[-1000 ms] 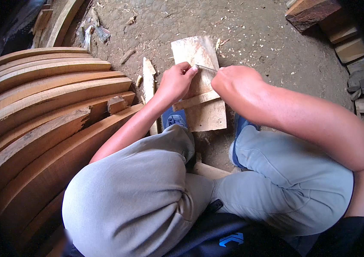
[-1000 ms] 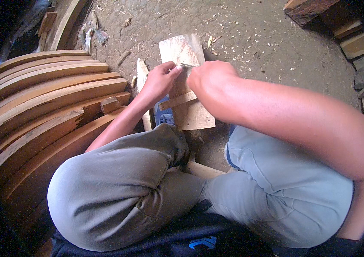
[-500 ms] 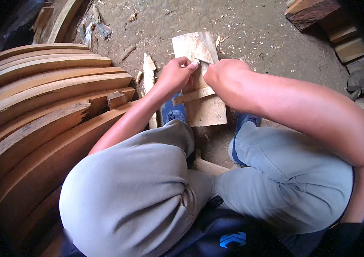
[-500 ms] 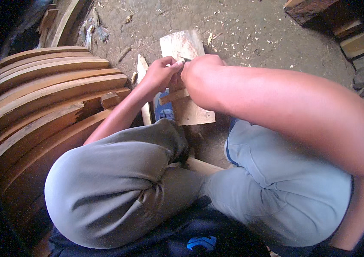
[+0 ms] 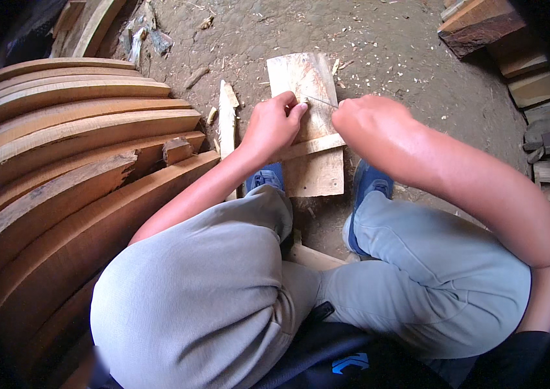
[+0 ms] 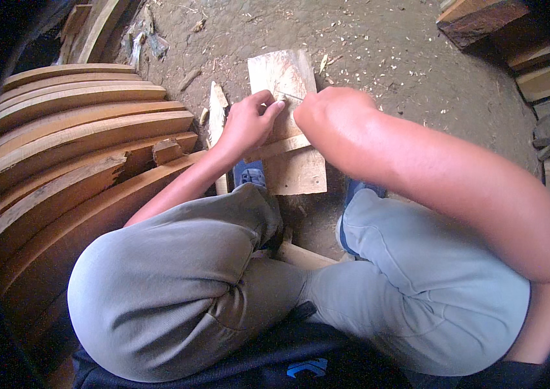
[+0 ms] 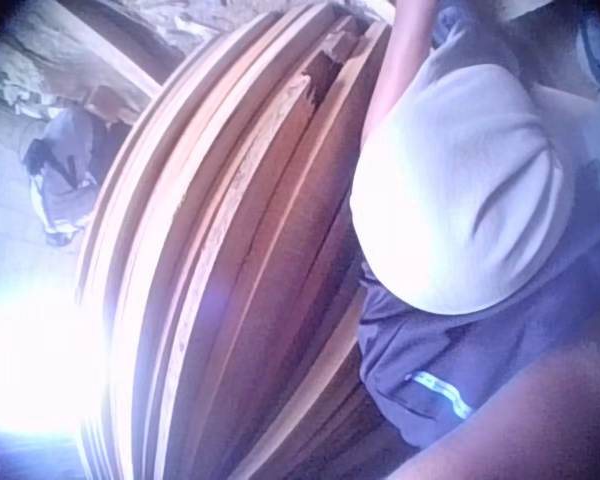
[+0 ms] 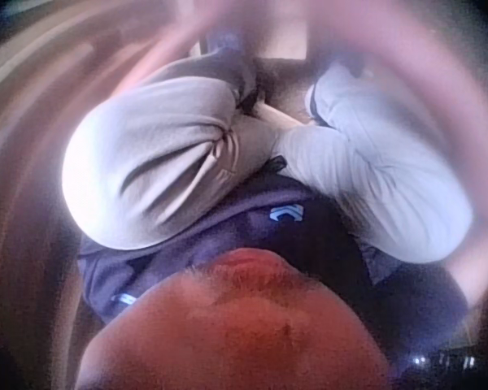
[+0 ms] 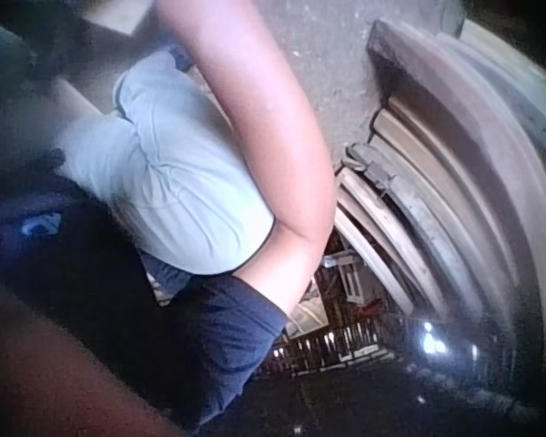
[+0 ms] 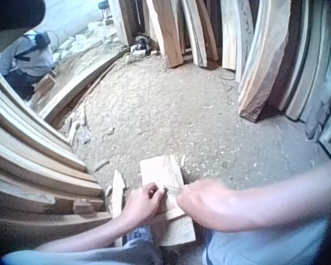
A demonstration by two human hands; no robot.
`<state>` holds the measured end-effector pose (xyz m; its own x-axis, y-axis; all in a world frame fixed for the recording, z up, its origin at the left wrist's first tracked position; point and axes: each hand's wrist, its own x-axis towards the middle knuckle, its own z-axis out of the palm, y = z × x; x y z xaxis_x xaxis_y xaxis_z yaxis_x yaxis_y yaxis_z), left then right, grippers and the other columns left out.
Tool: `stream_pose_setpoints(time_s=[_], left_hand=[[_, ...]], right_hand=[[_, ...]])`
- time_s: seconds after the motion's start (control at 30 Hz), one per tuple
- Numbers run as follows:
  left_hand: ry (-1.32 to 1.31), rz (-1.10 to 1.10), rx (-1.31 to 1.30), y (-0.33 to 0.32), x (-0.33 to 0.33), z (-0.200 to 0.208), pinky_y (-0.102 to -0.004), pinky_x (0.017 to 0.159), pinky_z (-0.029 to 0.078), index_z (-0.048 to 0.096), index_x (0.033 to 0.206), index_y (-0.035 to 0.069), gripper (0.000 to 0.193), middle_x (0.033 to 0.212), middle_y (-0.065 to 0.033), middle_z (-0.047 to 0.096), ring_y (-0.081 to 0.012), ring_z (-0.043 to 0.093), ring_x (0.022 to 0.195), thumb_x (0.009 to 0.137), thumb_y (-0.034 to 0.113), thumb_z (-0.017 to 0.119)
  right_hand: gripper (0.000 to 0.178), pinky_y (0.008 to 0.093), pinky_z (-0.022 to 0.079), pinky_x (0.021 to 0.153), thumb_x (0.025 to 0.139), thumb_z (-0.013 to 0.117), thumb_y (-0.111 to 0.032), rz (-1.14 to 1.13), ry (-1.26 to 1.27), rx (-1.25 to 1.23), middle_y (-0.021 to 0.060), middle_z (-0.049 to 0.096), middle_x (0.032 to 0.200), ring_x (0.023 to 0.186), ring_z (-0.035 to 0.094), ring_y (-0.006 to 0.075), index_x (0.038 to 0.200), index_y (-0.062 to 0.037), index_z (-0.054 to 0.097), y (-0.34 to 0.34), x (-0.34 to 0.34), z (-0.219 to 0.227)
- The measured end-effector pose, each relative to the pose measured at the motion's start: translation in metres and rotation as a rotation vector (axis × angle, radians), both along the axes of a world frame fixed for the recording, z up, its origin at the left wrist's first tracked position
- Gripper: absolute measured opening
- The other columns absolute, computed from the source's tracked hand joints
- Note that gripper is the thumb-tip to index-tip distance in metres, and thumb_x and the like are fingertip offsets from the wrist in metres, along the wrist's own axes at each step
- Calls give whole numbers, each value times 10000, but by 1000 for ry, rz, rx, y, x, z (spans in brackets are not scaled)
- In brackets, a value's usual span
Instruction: The person sits on the floor and uses a knife to carve a small piece of wood. They repeatedly shave off thin layers, inspect the piece, and continue refining its shape.
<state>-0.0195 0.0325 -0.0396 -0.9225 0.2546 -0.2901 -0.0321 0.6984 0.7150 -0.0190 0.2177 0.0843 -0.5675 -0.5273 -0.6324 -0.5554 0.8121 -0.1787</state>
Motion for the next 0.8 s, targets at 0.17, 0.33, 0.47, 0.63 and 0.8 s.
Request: stream_pose_setpoints(time_s=[0.17, 0.33, 0.47, 0.63, 0.8], left_hand=[[62, 16, 18, 2, 5, 1, -492, 755, 524, 679, 934, 3, 269, 805, -262, 671, -443, 669, 807, 927, 269, 639], [68, -7, 49, 9, 1, 2, -496, 740, 517, 658, 932, -13, 291, 824, -262, 675, -448, 668, 808, 944, 276, 623], [60, -7, 52, 9, 1, -1, -504, 741, 515, 649, 929, -22, 284, 822, -265, 672, -457, 661, 812, 945, 260, 615], [14, 12, 45, 4, 1, -7, -469, 736, 516, 652, 950, -14, 310, 824, -248, 681, -416, 678, 804, 950, 295, 621], [26, -6, 44, 0, 4, -7, -452, 740, 527, 655, 952, -9, 332, 831, -238, 691, -393, 694, 805, 950, 322, 627]], right_hand=[[252, 404, 601, 815, 739, 737, -19, -53, -51, 59, 186, 735, 1038, 1022, 717, 320, 990, -21, 750, -9, 1, 2], [108, 396, 599, 727, 699, 692, 26, 0, 35, -36, 217, 717, 839, 861, 732, 342, 801, 9, 722, -7, 8, -8], [370, 377, 600, 822, 707, 809, -92, 25, -126, 180, 144, 736, 1094, 1032, 718, 269, 1064, -21, 743, -22, -8, 8], [367, 368, 600, 813, 693, 824, -97, 21, -152, 215, 134, 742, 1073, 1024, 720, 263, 1046, -31, 750, -28, -9, 3], [107, 414, 592, 724, 711, 672, 43, -5, -54, 14, 231, 711, 846, 878, 726, 359, 807, 26, 717, -5, -10, -4]])
